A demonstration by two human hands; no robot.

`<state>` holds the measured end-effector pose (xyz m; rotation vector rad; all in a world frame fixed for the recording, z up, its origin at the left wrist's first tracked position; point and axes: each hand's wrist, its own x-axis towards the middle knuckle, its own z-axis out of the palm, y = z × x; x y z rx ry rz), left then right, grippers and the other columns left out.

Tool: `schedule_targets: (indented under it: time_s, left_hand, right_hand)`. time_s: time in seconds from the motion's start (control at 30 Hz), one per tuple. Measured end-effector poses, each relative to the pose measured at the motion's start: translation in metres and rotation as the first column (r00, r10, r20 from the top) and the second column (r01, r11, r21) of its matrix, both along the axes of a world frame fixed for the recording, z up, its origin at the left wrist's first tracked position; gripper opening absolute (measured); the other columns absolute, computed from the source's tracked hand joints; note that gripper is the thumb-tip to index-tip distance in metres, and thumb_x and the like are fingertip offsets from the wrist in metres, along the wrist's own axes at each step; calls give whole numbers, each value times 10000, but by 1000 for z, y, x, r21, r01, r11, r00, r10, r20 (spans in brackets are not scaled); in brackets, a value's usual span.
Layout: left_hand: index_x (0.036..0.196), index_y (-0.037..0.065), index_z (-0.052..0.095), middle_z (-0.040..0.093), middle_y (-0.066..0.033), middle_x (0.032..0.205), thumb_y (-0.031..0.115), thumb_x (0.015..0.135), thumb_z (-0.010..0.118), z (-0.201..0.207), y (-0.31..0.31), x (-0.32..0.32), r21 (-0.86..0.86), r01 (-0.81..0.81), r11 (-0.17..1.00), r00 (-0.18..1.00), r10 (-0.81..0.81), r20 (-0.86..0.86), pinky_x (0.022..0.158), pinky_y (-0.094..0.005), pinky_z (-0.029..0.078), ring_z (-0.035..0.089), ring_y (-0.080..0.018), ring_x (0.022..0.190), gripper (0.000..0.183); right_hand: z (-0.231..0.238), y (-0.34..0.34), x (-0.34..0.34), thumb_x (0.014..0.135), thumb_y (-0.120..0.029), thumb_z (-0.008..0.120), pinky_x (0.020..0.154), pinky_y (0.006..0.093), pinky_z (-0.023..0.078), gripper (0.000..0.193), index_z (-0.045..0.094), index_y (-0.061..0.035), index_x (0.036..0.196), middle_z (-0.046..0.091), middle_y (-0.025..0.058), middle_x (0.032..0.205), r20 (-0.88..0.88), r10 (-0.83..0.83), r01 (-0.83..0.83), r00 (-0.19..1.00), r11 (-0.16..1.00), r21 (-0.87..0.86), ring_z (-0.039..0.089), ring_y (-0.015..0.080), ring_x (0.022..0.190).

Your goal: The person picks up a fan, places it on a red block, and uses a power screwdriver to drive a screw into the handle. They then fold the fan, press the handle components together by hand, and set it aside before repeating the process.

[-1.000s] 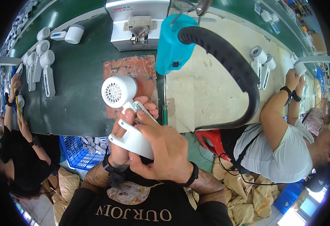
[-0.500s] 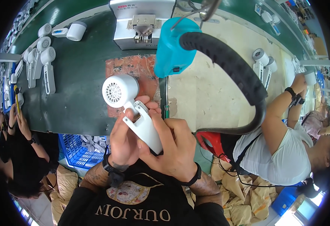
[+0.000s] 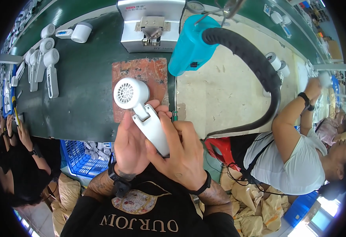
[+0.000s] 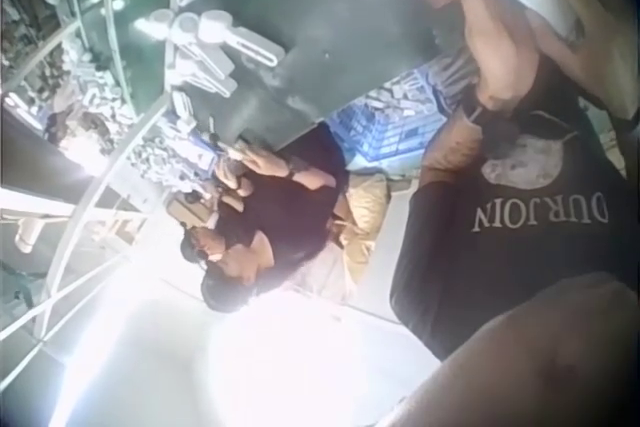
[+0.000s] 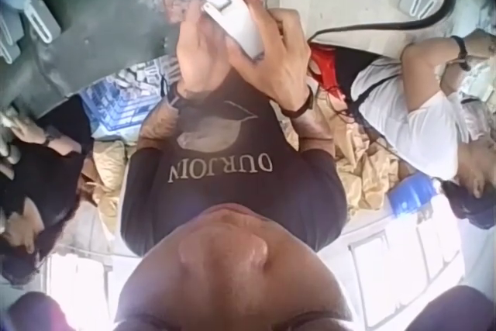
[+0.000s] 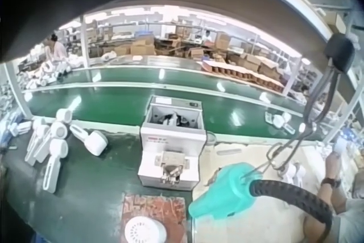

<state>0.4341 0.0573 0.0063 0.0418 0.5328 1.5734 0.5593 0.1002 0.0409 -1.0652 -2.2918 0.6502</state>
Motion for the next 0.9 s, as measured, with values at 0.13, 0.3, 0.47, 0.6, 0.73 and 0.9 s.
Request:
schedule_targets:
  time_s: [0.13, 0.3, 0.47, 0.6, 0.73, 0.9]
  left_hand:
    - [1443, -11, 405, 531, -163, 1403, 501, 1066, 265, -1, -1, -1, -10, -4, 1000, 1000, 4, -14, 1131, -411, 357, 494, -264, 1311, 652]
    - [1454, -4, 395, 526, -165, 1409, 449, 1070, 328, 1, 0, 3, -10, -4, 1000, 1000, 4, -12, 1123, -416, 382, 488, -268, 1321, 597]
    - [1425, -14, 433, 532, -158, 1410, 192, 1020, 547, 2, -2, 3, -79, -20, 997, 978, 3, -207, 1068, -421, 456, 530, -268, 1285, 468]
    - [1399, -10, 466, 553, -172, 1397, 140, 993, 586, -4, -4, -6, -34, -22, 999, 988, 17, -151, 1079, -434, 452, 551, -286, 1281, 450]
    - [1363, 13, 495, 589, -202, 1354, 117, 966, 614, -2, -7, -14, -37, -99, 994, 994, 97, -55, 1104, -495, 451, 590, -341, 1255, 428]
    - [1360, 53, 469, 601, -161, 1318, 155, 942, 657, -3, -12, -17, 88, -33, 996, 999, 35, -26, 1094, -507, 463, 615, -316, 1207, 469]
  right_hand:
    - [-4, -2, -2, 733, -103, 803, 633, 342, 527, 612, 596, -2, 1300, 541, 109, 996, 21, -15, 15, 1000, 1000, -17, 630, 235, 750]
    - [-7, -2, 1, 728, -88, 809, 624, 339, 532, 632, 594, 1, 1316, 537, 97, 996, 56, 4, -3, 998, 1000, -7, 645, 215, 746]
    - [-12, -6, -2, 735, -132, 841, 623, 334, 532, 649, 595, -1, 1321, 541, 98, 1009, 50, -9, 7, 999, 999, 44, 638, 219, 755]
    - [-8, -5, -1, 729, -150, 861, 650, 328, 522, 662, 603, -18, 1324, 529, 103, 1026, 35, 40, -43, 999, 996, 79, 610, 229, 814]
    - [-10, -3, 13, 713, -255, 889, 695, 331, 492, 669, 547, -1, 1229, 513, 94, 1047, -282, 44, -65, 958, 996, -68, 581, 217, 882]
    - [-18, -13, 21, 826, -385, 802, 764, 327, 520, 599, 535, 13, 1186, 673, 122, 951, -339, 18, -205, 940, 827, -524, 667, 243, 825]
